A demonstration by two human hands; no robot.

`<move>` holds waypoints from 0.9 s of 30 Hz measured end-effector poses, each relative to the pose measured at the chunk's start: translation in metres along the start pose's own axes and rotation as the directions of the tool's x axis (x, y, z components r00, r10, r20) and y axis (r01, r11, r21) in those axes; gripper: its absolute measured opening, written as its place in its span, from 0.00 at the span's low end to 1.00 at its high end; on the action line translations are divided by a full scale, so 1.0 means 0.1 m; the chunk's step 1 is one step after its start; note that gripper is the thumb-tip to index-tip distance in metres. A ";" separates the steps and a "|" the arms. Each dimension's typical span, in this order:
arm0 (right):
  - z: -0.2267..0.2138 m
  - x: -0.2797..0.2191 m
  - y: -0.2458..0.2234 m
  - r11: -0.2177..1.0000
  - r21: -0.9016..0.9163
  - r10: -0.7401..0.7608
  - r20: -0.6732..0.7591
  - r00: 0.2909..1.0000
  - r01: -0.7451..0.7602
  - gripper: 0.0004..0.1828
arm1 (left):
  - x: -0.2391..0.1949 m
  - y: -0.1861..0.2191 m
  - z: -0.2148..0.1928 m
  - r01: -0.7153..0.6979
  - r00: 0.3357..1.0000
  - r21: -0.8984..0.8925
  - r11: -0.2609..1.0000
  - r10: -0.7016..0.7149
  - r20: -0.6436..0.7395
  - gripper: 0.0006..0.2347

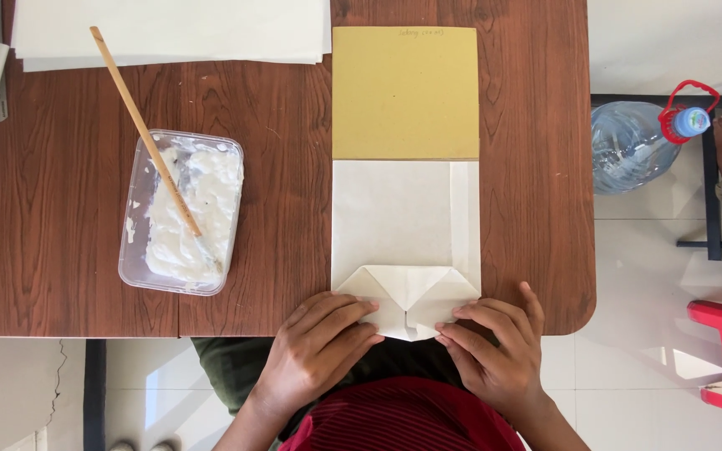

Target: The person folds a white paper sheet into a box shape, applies white adhesive with a brush to the flaps, and presses them to secure the folds. They then place a yellow cardboard insert into the assembled box and smooth the surface.

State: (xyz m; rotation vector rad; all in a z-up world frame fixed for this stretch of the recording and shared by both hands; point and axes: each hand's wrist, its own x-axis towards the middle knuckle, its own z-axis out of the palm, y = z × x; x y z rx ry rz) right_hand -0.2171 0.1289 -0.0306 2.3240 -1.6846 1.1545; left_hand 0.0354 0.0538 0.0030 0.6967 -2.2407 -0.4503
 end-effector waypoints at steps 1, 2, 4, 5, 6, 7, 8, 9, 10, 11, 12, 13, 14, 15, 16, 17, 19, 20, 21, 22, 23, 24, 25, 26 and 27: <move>0.01 0.00 0.00 1.000 -0.001 -0.001 0.000 1.000 0.001 0.04 | 0.02 0.00 0.00 -0.001 1.000 0.000 1.000 0.001 -0.001 0.04; 0.01 0.00 -0.01 1.000 -0.001 0.006 -0.005 1.000 -0.006 0.04 | 0.04 0.00 -0.01 0.010 1.000 -0.003 1.000 -0.010 -0.021 0.05; 0.01 0.01 -0.02 1.000 -0.002 0.013 -0.010 1.000 -0.013 0.03 | 0.06 0.01 -0.01 0.019 0.999 -0.006 1.000 -0.020 -0.042 0.05; 0.01 0.03 -0.03 1.000 0.003 0.027 -0.015 1.000 -0.027 0.02 | 0.07 0.01 -0.01 0.019 0.999 -0.010 1.000 -0.020 -0.042 0.05; 0.01 0.04 -0.05 0.999 0.008 0.043 -0.018 0.999 -0.043 0.02 | 0.08 0.02 -0.01 0.020 0.999 -0.015 1.000 -0.020 -0.041 0.04; 0.00 0.04 -0.05 0.999 0.008 0.045 -0.017 0.999 -0.045 0.02 | 0.08 0.02 -0.02 0.020 0.999 -0.017 1.000 -0.021 -0.040 0.04; 0.01 0.04 -0.05 0.998 0.024 0.055 -0.026 0.998 -0.055 0.03 | 0.09 0.02 -0.02 0.027 0.999 -0.033 0.999 -0.028 -0.044 0.04; 0.01 0.05 -0.06 0.997 0.040 0.066 -0.035 0.997 -0.064 0.04 | 0.10 0.02 -0.02 0.033 0.998 -0.048 0.998 -0.036 -0.048 0.04; 0.01 0.05 -0.06 0.997 0.043 0.064 -0.033 0.997 -0.063 0.04 | 0.09 0.03 -0.01 0.036 0.998 -0.046 0.998 -0.038 -0.049 0.04; 0.01 0.06 -0.07 0.997 0.027 0.068 -0.020 0.997 -0.068 0.03 | 0.08 0.03 -0.01 0.049 0.998 -0.032 0.998 -0.050 -0.036 0.04; 0.02 0.06 -0.07 0.997 0.011 0.073 -0.007 0.997 -0.073 0.02 | 0.07 0.03 0.00 0.061 0.998 -0.017 0.998 -0.061 -0.023 0.03; 0.01 0.08 -0.09 0.997 0.013 0.071 -0.006 0.997 -0.071 0.02 | 0.07 0.04 0.00 0.063 0.998 -0.016 0.998 -0.063 -0.023 0.03; 0.00 0.09 -0.11 0.995 0.005 0.098 0.029 0.995 -0.098 0.02 | 0.08 0.05 0.00 0.081 0.997 -0.016 0.997 -0.081 -0.011 0.04; -0.01 0.11 -0.12 0.992 -0.004 0.124 0.064 0.990 -0.124 0.03 | 0.09 0.06 0.00 0.099 0.995 -0.015 0.995 -0.099 0.002 0.04; 0.00 0.11 -0.12 0.992 -0.004 0.122 0.063 0.990 -0.122 0.03 | 0.08 0.06 0.01 0.098 0.995 -0.015 0.995 -0.098 0.001 0.04; 0.01 0.11 -0.12 0.991 -0.026 0.130 0.070 0.989 -0.128 0.04 | 0.08 0.06 0.02 0.110 0.994 -0.001 0.994 -0.110 0.000 0.05; 0.02 0.11 -0.14 0.990 -0.048 0.134 0.075 0.988 -0.131 0.04 | 0.08 0.07 0.03 0.119 0.993 0.015 0.993 -0.119 -0.003 0.05; 0.02 0.11 -0.15 0.985 -0.044 0.168 0.080 0.983 -0.165 0.04 | 0.08 0.08 0.04 0.128 0.992 0.034 0.991 -0.129 -0.001 0.05; 0.02 0.12 -0.16 0.979 -0.041 0.201 0.085 0.976 -0.198 0.04 | 0.09 0.08 0.04 0.138 0.990 0.054 0.989 -0.138 0.001 0.05; 0.03 0.13 -0.17 0.980 -0.040 0.198 0.083 0.977 -0.195 0.04 | 0.08 0.08 0.04 0.137 0.991 0.056 0.989 -0.137 -0.002 0.05; 0.03 0.13 -0.18 0.976 -0.045 0.217 0.085 0.972 -0.214 0.04 | 0.08 0.09 0.04 0.145 0.989 0.055 0.988 -0.145 -0.003 0.07; 0.03 0.14 -0.19 0.971 -0.052 0.238 0.085 0.968 -0.234 0.04 | 0.08 0.08 0.05 0.152 0.988 0.051 0.987 -0.152 -0.005 0.09; 0.03 0.15 -0.20 0.971 -0.053 0.236 0.083 0.968 -0.232 0.04 | 0.10 0.10 0.05 0.149 0.989 0.052 0.987 -0.149 -0.007 0.09; 0.03 0.16 -0.21 0.968 -0.050 0.250 0.083 0.965 -0.246 0.04 | 0.12 0.11 0.04 0.150 0.989 0.071 0.986 -0.149 -0.016 0.08; 0.03 0.17 -0.22 0.964 -0.047 0.264 0.084 0.961 -0.261 0.03 | 0.14 0.11 0.04 0.150 0.989 0.091 0.984 -0.149 -0.024 0.08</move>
